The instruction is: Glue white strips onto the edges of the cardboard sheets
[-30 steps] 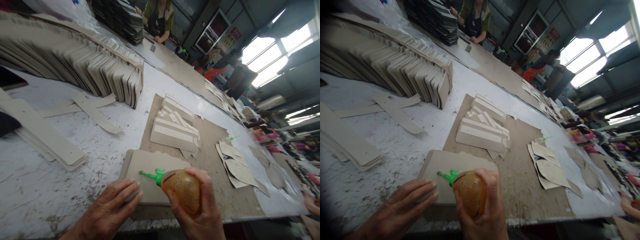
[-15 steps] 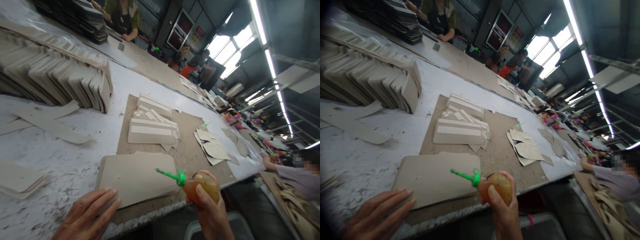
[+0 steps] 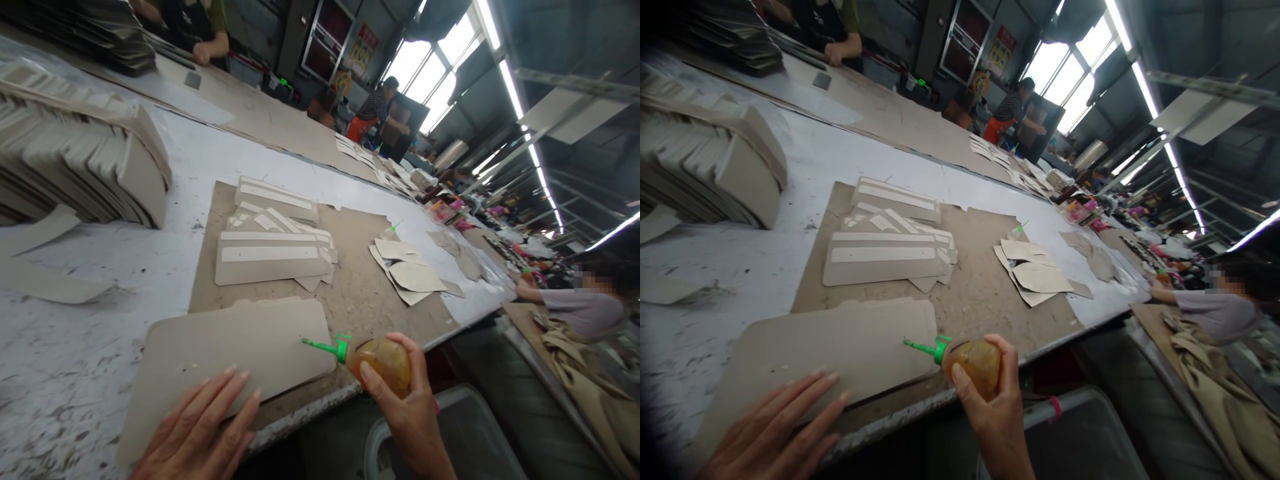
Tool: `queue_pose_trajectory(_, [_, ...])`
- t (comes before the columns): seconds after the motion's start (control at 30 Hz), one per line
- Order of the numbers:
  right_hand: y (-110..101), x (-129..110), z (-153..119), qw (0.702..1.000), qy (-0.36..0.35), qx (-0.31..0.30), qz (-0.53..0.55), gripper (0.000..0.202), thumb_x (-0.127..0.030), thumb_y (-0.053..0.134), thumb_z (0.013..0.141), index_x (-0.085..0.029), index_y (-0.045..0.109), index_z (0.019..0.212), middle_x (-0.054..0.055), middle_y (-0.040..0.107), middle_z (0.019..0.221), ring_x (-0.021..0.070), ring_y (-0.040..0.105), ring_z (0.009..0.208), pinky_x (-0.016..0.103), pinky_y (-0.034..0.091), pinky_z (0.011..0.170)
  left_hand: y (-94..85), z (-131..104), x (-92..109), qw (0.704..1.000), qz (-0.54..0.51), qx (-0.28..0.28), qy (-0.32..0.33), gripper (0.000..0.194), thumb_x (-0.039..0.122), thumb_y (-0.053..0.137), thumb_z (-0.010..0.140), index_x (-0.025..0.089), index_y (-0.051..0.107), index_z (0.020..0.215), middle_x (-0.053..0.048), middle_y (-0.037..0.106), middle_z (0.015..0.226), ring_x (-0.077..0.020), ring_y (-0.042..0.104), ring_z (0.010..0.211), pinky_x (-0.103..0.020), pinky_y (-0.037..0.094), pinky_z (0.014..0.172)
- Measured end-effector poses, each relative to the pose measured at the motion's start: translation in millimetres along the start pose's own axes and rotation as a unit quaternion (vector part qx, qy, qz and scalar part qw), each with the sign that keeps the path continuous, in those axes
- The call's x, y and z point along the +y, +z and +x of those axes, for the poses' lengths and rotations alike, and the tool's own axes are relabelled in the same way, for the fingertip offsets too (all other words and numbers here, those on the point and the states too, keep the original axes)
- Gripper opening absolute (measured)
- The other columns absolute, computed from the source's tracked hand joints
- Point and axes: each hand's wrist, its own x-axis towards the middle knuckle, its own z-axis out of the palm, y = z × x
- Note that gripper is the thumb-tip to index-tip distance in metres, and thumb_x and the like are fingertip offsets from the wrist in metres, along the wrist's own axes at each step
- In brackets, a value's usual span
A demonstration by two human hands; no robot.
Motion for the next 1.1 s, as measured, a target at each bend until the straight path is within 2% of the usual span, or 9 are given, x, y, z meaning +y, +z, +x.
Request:
queue_pose_trajectory(0.1, [2.0,0.3,2.1,1.0,-0.01,-0.018,0.002,0.057,-0.051,0.069,0.071,-0.025,0.045,0.116,0.001,0.057,0.096,0.0175,0.058,0.08,0.026,0.051,0.068,7.8,-0.6,-3.9,1.0,0.004,-0.018,0.007,0.035,0.014,0.049,0.089,0.018,0.058,0.122,-0.008,0.054,0.13,-0.0214,0.042,0.128,-0.035,0.02,0.115])
queue_pose_trajectory(0.23, [-0.8,1.8,4.7,0.999,-0.022,-0.017,-0.029,0.054,-0.049,0.068,0.072,-0.026,0.046,0.116,0.001,0.056,0.101,0.0174,0.058,0.082,0.028,0.05,0.072,8.8,-6.8,-8.1,0.999,0.004,-0.035,0.003,0.041,0.009,0.041,0.088,0.019,0.058,0.124,-0.006,0.056,0.129,-0.0198,0.044,0.126,-0.034,0.018,0.116])
queue_pose_trajectory(0.5, [3.1,3.5,13.2,0.996,-0.071,-0.005,-0.048,0.051,-0.046,0.068,0.074,-0.026,0.047,0.116,0.003,0.051,0.111,0.0194,0.055,0.091,0.033,0.046,0.08,8.3,-5.3,-8.5,0.999,0.006,-0.038,0.009,0.044,0.006,0.042,0.085,0.018,0.058,0.124,-0.008,0.055,0.129,-0.021,0.044,0.126,-0.035,0.02,0.115])
queue_pose_trajectory(0.6, [7.8,0.5,13.5,0.995,-0.085,-0.016,-0.055,0.048,-0.045,0.067,0.075,-0.027,0.047,0.116,0.002,0.051,0.111,0.019,0.054,0.092,0.032,0.045,0.08,9.6,-6.2,-7.7,0.999,0.002,-0.032,-0.002,0.046,0.005,0.041,0.084,0.019,0.058,0.124,-0.005,0.055,0.129,-0.0199,0.043,0.127,-0.034,0.019,0.115])
queue_pose_trajectory(0.73, [9.6,-3.0,9.8,0.995,-0.081,-0.042,-0.045,0.048,-0.044,0.066,0.076,-0.027,0.046,0.116,0.001,0.052,0.106,0.0177,0.055,0.086,0.03,0.047,0.077,9.7,-5.2,-5.4,0.999,-0.021,-0.015,-0.034,0.039,0.012,0.041,0.089,0.023,0.059,0.122,-0.002,0.059,0.125,-0.0171,0.045,0.125,-0.03,0.02,0.115])
queue_pose_trajectory(0.87, [3.9,-4.7,5.6,0.994,-0.085,-0.02,-0.068,0.047,-0.046,0.066,0.075,-0.026,0.049,0.114,0.001,0.054,0.106,0.018,0.056,0.087,0.03,0.048,0.078,7.5,-3.9,-6.9,1.0,-0.003,-0.026,-0.014,0.04,0.01,0.04,0.087,0.022,0.059,0.121,-0.003,0.06,0.123,-0.0174,0.045,0.125,-0.03,0.019,0.115])
queue_pose_trajectory(0.97, [-1.4,-6.2,2.1,0.995,-0.067,0.016,-0.071,0.054,-0.051,0.07,0.07,-0.024,0.052,0.112,0.003,0.056,0.106,0.0197,0.058,0.087,0.03,0.051,0.077,7.1,-4.1,-6.8,0.999,0.008,-0.034,-0.012,0.042,0.007,0.04,0.087,0.02,0.059,0.123,-0.004,0.059,0.125,-0.0189,0.044,0.125,-0.032,0.019,0.115])
queue_pose_trajectory(1.03, [-2.4,-7.1,-0.1,0.999,-0.026,0.033,-0.014,0.062,-0.054,0.072,0.066,-0.024,0.051,0.115,0.005,0.059,0.103,0.0211,0.061,0.084,0.031,0.053,0.073,9.8,-5.1,-2.9,0.999,0.013,-0.027,-0.019,0.043,0.005,0.039,0.088,0.021,0.059,0.122,-0.004,0.06,0.124,-0.019,0.045,0.125,-0.032,0.022,0.114])
queue_pose_trajectory(1.1, [0.6,-8.3,-1.2,0.996,0.023,0.038,0.08,0.069,-0.056,0.074,0.064,-0.024,0.047,0.12,0.005,0.061,0.098,0.0221,0.062,0.078,0.032,0.055,0.065,15.8,-7.1,3.7,0.999,0.017,0.014,-0.033,0.043,0.003,0.035,0.089,0.02,0.061,0.118,-0.004,0.062,0.12,-0.0191,0.047,0.122,-0.032,0.025,0.112])
